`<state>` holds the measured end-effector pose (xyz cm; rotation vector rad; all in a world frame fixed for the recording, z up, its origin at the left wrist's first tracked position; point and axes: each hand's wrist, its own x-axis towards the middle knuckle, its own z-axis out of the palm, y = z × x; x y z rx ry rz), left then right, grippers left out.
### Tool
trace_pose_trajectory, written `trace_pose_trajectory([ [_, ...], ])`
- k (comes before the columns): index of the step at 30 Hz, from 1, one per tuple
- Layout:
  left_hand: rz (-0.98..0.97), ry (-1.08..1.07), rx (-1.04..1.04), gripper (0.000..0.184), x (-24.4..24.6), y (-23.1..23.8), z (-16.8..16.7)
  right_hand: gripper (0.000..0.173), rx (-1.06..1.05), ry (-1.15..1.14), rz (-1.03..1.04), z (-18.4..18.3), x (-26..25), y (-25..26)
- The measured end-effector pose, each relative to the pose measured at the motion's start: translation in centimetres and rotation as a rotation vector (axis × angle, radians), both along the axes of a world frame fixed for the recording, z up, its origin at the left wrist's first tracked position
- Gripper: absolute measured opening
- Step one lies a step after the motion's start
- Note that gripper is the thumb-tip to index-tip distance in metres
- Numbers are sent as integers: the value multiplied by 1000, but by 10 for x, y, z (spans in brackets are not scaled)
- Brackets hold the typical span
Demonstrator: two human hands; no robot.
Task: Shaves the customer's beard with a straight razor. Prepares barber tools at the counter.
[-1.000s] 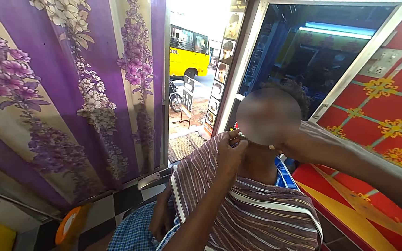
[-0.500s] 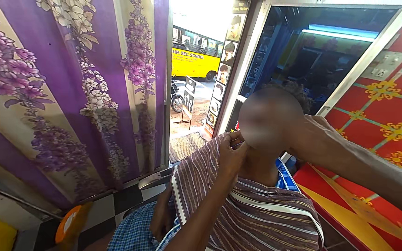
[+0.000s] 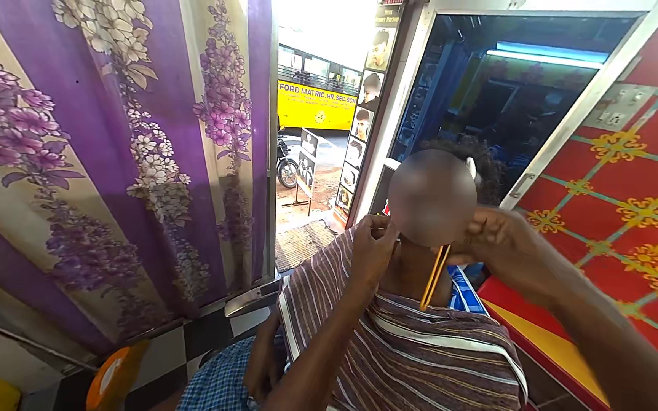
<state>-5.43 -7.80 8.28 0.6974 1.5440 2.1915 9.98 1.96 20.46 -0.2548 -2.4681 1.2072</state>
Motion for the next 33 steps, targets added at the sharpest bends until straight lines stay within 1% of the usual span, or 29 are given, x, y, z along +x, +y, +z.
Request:
trace_pose_trajectory([
  [1,13,26,-41,49,-1,1,2,8,-167,6,1,-18,1,-4],
  [2,28,52,-74,52,-2,2,4,9,-280,-27,-8,-35,1,-8],
  [3,47,83,-106,54,-2,2,6,9,-347,-73,-21,-49,-1,-10],
  [6,94,145,-162,54,-3,6,9,12,-391,-161,-55,-74,-8,-13],
  [10,138,195,-142,44,-3,14,5,12,-420,-168,-82,-73,-17,-16],
  [16,126,247,-98,33,-2,10,-3,13,-415,-156,-69,-72,-21,-18],
  [25,139,254,-81,33,-2,9,-5,11,-447,-96,-145,-78,-20,-19],
  [33,140,236,-105,36,0,7,-5,12,-438,-73,-150,-89,-18,-13],
])
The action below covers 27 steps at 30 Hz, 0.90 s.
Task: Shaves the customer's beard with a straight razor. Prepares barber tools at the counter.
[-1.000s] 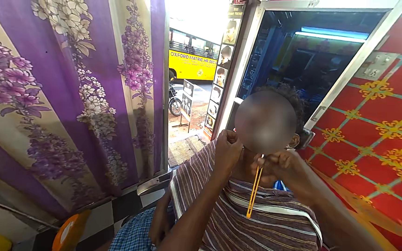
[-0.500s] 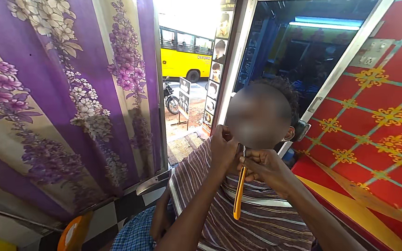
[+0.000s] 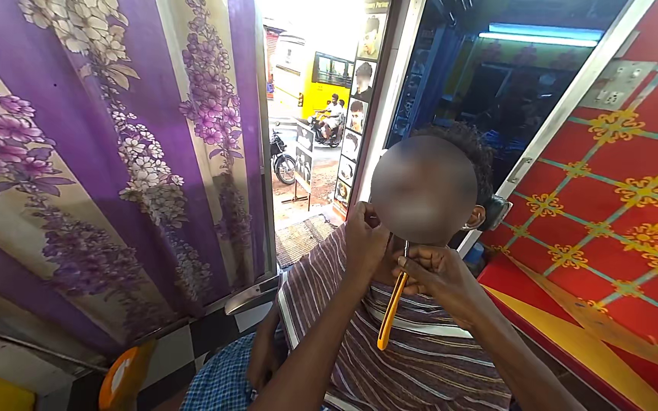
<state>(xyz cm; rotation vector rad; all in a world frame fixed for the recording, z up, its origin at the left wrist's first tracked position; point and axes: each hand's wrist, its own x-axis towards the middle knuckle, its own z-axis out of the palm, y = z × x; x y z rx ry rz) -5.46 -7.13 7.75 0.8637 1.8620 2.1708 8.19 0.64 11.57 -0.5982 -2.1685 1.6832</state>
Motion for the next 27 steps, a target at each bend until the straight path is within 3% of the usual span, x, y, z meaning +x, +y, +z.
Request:
trace_pose_trajectory([
  [5,18,1,14,32,0,3,2,13,45,-54,120,6,-1,-1],
  [15,20,0,37,34,-1,4,0,14,12,-17,48,0,6,0],
  [19,-37,-30,58,38,-2,0,-3,22,-18,152,224,14,22,11],
  [21,-79,-42,80,39,-2,-3,-4,21,98,179,245,30,27,23],
  [23,-120,-67,84,42,-1,-7,-3,17,337,55,243,51,27,36],
  [27,-136,-103,39,51,2,-7,1,11,1047,-320,312,88,9,48],
])
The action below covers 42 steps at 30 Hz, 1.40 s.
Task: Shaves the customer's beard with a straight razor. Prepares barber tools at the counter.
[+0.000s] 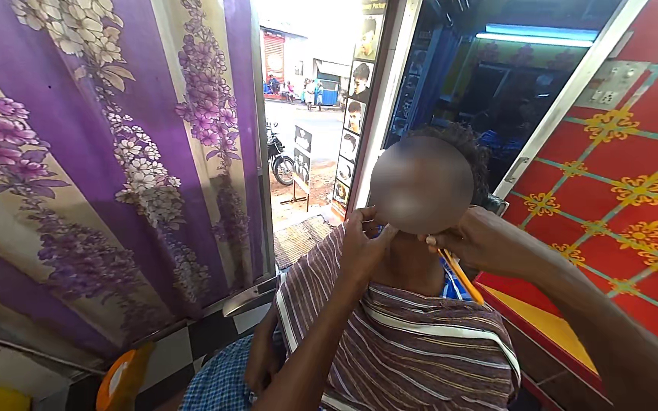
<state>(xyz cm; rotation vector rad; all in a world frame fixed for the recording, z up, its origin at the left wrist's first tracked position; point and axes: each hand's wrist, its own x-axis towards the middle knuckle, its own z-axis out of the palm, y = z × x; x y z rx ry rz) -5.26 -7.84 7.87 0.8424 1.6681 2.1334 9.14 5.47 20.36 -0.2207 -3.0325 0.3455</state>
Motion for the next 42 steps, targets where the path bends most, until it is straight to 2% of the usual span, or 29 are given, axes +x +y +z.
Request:
trace_pose_trajectory([
  [2,23,-6,2,51,1,4,0,13,245,-152,-30,17,-12,-6],
  [6,44,-47,38,47,5,9,-1,18,392,-408,-35,38,-32,-15],
  [9,89,-61,43,46,8,12,-3,19,456,-479,-46,43,-39,-19],
  [13,123,-55,45,44,11,14,-5,14,529,-453,-105,50,-40,-27],
  [19,105,-77,66,46,11,12,-5,14,587,-393,-185,56,-45,-36],
  [25,92,-65,106,46,8,12,-9,10,594,-450,-121,55,-48,-33],
  [29,79,-61,111,48,8,11,-9,13,626,-337,-199,62,-52,-38],
  [32,65,-93,142,49,9,11,-10,11,581,-295,-103,73,-51,-38],
  [36,24,-183,202,43,6,11,-11,16,490,-422,1,72,-59,-33],
  [42,31,-169,220,36,5,13,-13,15,592,-542,-22,64,-67,-39],
])
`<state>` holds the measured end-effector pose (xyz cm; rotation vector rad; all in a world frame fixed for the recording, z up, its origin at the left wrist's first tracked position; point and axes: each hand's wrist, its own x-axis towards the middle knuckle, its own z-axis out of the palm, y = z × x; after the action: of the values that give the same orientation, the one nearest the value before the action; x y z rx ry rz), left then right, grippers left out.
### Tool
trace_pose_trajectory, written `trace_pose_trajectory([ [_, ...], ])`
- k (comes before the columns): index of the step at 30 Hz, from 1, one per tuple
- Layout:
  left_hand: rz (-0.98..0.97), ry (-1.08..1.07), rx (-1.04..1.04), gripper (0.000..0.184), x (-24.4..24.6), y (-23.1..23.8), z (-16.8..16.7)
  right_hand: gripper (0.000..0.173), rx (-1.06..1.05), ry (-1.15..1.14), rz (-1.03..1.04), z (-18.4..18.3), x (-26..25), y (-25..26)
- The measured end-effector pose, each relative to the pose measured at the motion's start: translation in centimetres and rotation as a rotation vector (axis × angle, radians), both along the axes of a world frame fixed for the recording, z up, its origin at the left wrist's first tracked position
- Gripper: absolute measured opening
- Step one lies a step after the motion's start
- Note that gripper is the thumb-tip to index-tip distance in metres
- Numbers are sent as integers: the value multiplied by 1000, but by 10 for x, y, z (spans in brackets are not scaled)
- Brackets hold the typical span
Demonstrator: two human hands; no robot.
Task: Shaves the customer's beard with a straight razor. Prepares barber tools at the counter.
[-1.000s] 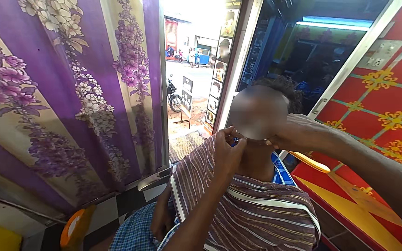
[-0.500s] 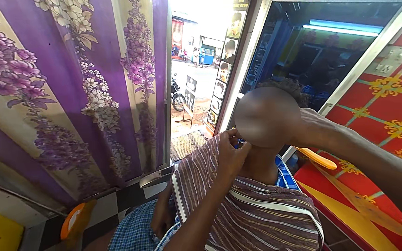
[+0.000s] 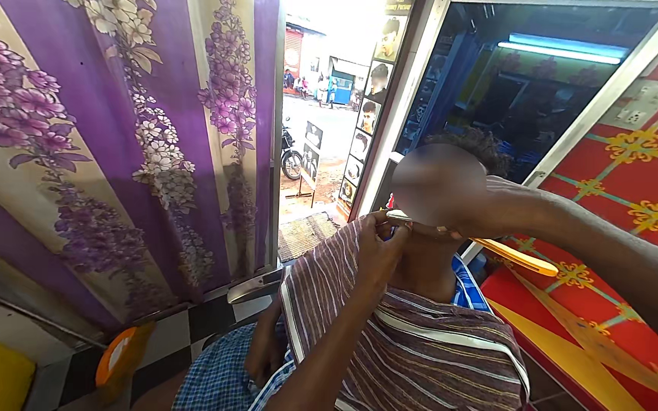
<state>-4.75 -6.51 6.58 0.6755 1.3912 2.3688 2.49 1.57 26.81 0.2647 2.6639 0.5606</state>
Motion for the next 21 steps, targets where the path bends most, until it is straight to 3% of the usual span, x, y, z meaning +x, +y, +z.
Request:
trace_pose_trajectory([
  [5,21,11,-28,40,-2,1,1,14,115,82,-56,-1,4,-17],
  [10,-17,21,-43,40,-2,-7,-1,11,58,382,64,0,22,-10],
  [13,-43,23,-37,46,-7,-12,-6,11,-144,654,181,2,50,5],
  [16,4,1,-33,58,-10,-16,-13,10,-539,863,144,-11,84,10],
  [19,66,-17,-70,53,-7,-17,-13,9,-948,938,56,-54,107,18],
  [21,56,28,-130,54,-3,-16,-11,10,-1034,924,-39,-87,113,26],
])
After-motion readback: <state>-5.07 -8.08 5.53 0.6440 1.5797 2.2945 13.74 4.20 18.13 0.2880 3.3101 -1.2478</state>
